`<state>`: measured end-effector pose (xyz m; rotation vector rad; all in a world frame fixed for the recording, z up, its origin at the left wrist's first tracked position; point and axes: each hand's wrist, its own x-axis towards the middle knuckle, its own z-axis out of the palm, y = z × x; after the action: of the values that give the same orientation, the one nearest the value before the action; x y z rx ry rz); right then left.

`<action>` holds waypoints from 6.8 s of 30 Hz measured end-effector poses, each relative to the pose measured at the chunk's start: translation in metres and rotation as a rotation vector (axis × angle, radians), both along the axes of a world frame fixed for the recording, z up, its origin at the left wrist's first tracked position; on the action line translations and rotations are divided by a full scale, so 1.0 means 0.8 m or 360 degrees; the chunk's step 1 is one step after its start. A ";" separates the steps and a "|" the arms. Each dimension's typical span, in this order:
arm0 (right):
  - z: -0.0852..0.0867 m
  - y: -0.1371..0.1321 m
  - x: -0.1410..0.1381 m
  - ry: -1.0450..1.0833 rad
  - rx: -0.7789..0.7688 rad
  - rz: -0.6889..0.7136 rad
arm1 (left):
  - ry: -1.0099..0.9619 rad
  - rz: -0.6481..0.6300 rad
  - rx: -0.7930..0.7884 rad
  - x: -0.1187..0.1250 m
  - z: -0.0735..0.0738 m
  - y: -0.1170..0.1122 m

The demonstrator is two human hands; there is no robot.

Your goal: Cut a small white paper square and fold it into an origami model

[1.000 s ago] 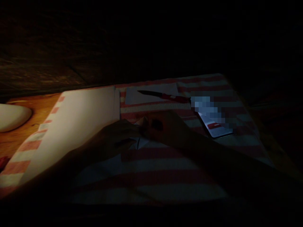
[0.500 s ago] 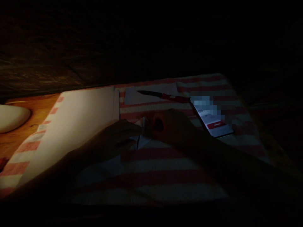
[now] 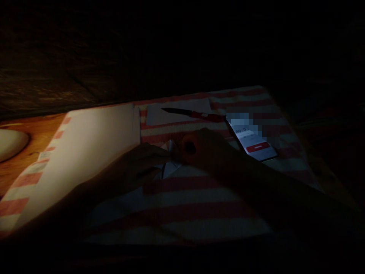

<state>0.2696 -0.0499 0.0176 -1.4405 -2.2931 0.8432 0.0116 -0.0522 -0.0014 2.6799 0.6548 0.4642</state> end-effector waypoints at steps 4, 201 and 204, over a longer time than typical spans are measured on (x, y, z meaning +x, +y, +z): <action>-0.005 0.002 -0.001 0.0111 0.0004 -0.0006 | 0.0026 -0.0002 0.0026 -0.001 0.000 0.001; 0.001 -0.024 -0.003 0.0141 -0.0180 -0.0315 | 0.0183 -0.0025 0.0095 0.009 0.019 -0.022; 0.001 -0.021 -0.003 0.0110 -0.0138 -0.0319 | 0.0205 -0.0043 0.0146 0.008 0.019 -0.021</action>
<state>0.2670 -0.0667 0.0186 -1.6193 -2.0437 0.9258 0.0182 -0.0694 0.0139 2.8205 0.6472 0.3238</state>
